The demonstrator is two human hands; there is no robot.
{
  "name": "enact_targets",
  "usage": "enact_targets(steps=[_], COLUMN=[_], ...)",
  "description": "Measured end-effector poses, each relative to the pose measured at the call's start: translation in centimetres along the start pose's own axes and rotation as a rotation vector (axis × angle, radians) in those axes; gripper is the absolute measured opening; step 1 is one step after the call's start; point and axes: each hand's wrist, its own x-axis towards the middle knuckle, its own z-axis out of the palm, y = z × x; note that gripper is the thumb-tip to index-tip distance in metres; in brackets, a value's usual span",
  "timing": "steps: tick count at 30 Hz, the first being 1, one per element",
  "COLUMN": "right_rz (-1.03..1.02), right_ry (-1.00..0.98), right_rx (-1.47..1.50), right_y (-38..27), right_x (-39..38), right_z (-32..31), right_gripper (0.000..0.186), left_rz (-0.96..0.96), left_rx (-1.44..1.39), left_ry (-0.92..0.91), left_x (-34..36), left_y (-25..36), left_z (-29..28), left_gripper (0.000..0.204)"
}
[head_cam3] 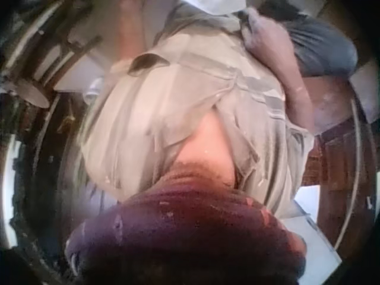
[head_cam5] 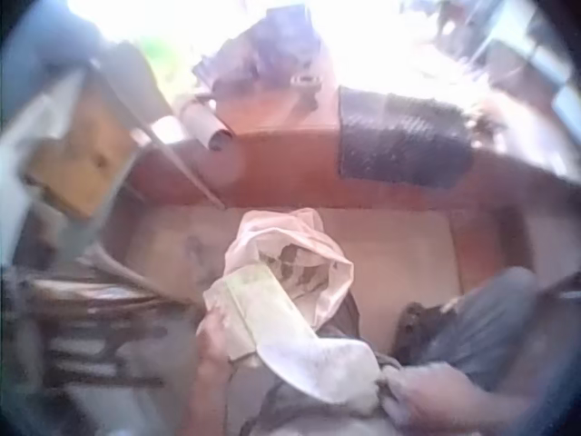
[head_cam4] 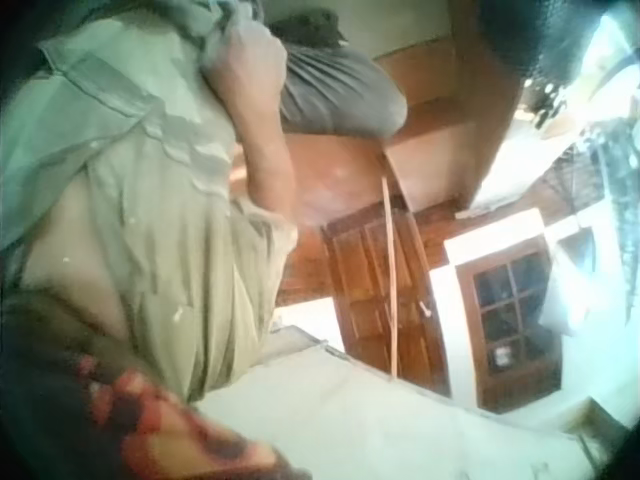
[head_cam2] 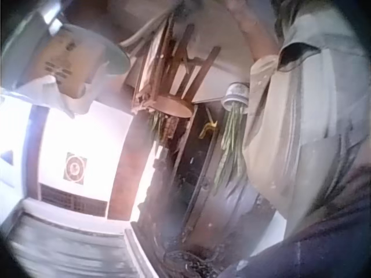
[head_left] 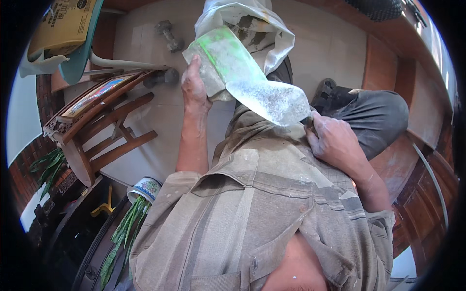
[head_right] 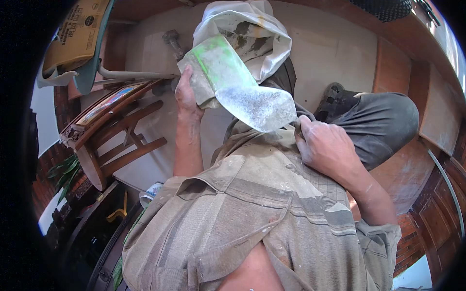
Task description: The recorder applies mortar to a tile using a trowel and spreader.
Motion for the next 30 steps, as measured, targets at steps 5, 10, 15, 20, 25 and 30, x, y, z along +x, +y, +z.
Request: enact_targets(steps=[5, 10, 15, 20, 25, 30], right_rz=[0.05, 0.05, 0.108, 0.102, 0.143, 0.052], right_ry=[0.09, 0.009, 0.199, -0.106, -0.262, -0.108], right_rx=[-0.032, 0.001, 0.119, 0.646, 0.856, 0.518], right_y=[-0.1, -1.0, 2.1, 0.1, -2.5, -2.3], right_x=[3.3, 1.2, 9.3, 5.9, 6.8, 7.7], right_z=[0.2, 0.1, 1.2, 0.2, 0.9, 2.1], right_gripper=[0.021, 0.02, 0.024, 0.044, 0.049, 0.051], left_rz=[-0.027, -0.092, -0.037, 0.174, 0.525, 0.544], left_rx=[0.09, 0.024, 0.159, 0.006, -0.022, -0.047], left_ry=[-0.02, -0.065, -0.049, 0.125, 0.263, 0.298], left_x=[-1.0, -0.9, -1.8, -0.5, 1.1, 0.2], left_y=[-0.1, 1.3, -2.1, -0.4, -2.1, -2.6], left_z=[1.0, 0.2, 2.2, 1.2, 3.6, 3.8], left_gripper=[0.044, 0.043, 0.044, 0.049, 0.05, 0.049])
